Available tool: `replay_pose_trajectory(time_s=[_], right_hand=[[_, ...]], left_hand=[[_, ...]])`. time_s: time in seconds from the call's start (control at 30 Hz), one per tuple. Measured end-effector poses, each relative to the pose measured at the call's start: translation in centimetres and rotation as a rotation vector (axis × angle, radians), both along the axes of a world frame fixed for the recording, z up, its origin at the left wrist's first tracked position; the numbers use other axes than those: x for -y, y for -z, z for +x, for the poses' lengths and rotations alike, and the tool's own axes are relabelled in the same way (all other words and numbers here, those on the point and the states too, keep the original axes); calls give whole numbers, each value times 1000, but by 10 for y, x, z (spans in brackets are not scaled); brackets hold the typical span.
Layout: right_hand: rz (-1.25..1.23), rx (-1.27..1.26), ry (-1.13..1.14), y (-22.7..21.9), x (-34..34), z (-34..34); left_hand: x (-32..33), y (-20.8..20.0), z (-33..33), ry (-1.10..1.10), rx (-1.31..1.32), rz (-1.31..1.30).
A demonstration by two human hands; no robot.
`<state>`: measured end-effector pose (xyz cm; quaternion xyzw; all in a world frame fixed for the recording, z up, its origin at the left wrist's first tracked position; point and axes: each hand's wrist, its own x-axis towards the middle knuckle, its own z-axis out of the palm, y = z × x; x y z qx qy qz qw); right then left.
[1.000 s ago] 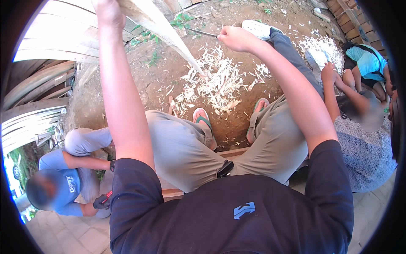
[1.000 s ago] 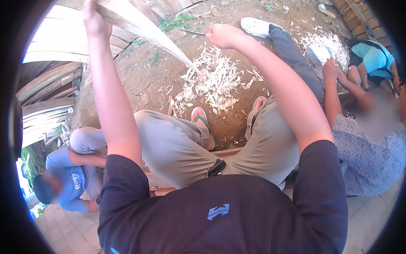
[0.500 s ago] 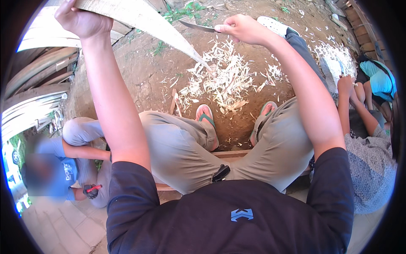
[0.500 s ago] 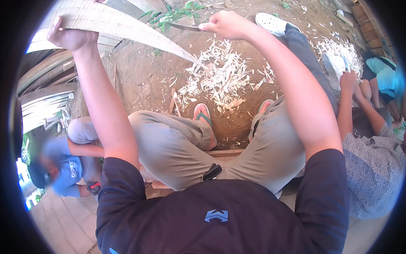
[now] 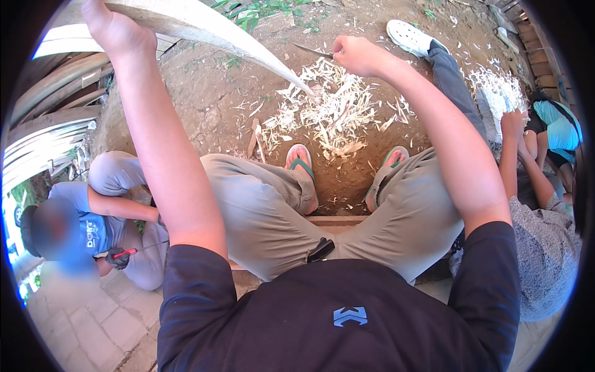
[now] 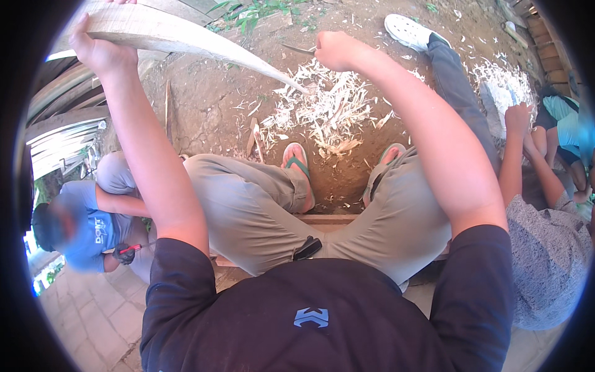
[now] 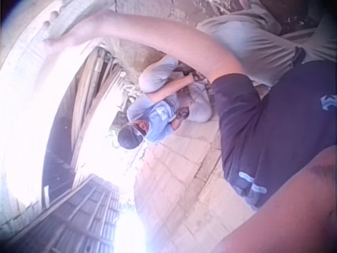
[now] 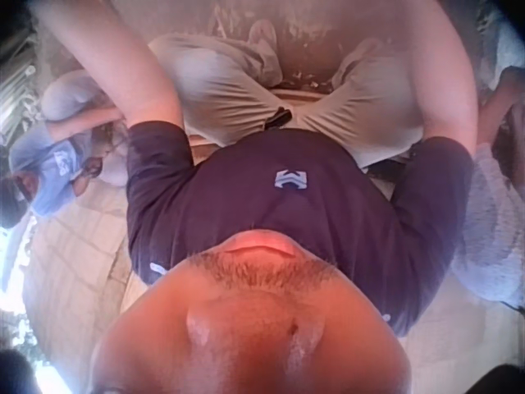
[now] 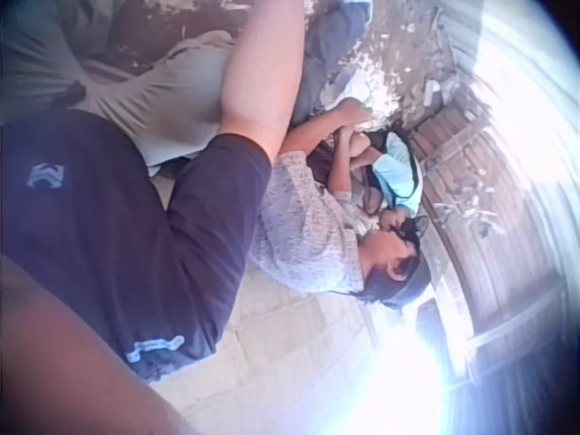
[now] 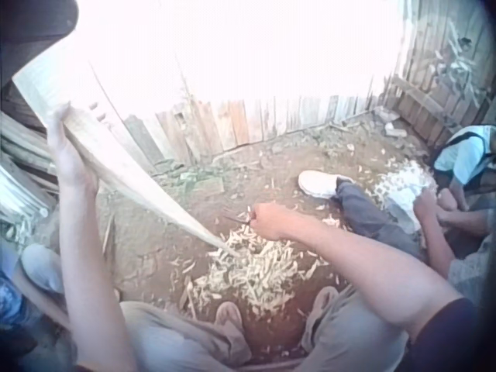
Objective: The person sits on the ground and uses a knife to shave and shape a long piece of wood, creating a pointed tip. They hold the wood with their left hand and carefully carve it with their right hand, producing wood shavings that accumulate on the ground.
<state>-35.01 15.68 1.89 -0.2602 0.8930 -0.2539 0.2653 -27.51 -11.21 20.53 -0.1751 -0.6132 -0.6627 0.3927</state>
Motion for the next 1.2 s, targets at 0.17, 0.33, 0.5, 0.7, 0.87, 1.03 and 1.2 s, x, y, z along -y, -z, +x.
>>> replay_pose_trajectory(time_s=[0.17, 0.33, 0.5, 0.7, 0.87, 1.03, 1.2], right_hand=[[-4, -28, -47, -4, 3, 11], [-9, 3, -59, 3, 4, 12], [-5, -4, -73, 1, 2, 13], [-77, -45, -18, 5, 5, 10], [-177, -116, 43, 0, 7, 15], [-389, -190, 105, -42, 14, 59], [-377, -218, 91, -44, 18, 86]], left_hand=[[2, 2, 8, 25, 6, -57], [33, -4, -21, -504, 143, 50], [20, -2, -21, -758, 179, 102], [59, 8, -22, -296, 47, 247], [54, 6, -31, -563, 77, -199], [40, 14, -32, -387, 14, 54], [41, 13, -30, -349, -10, 11]])
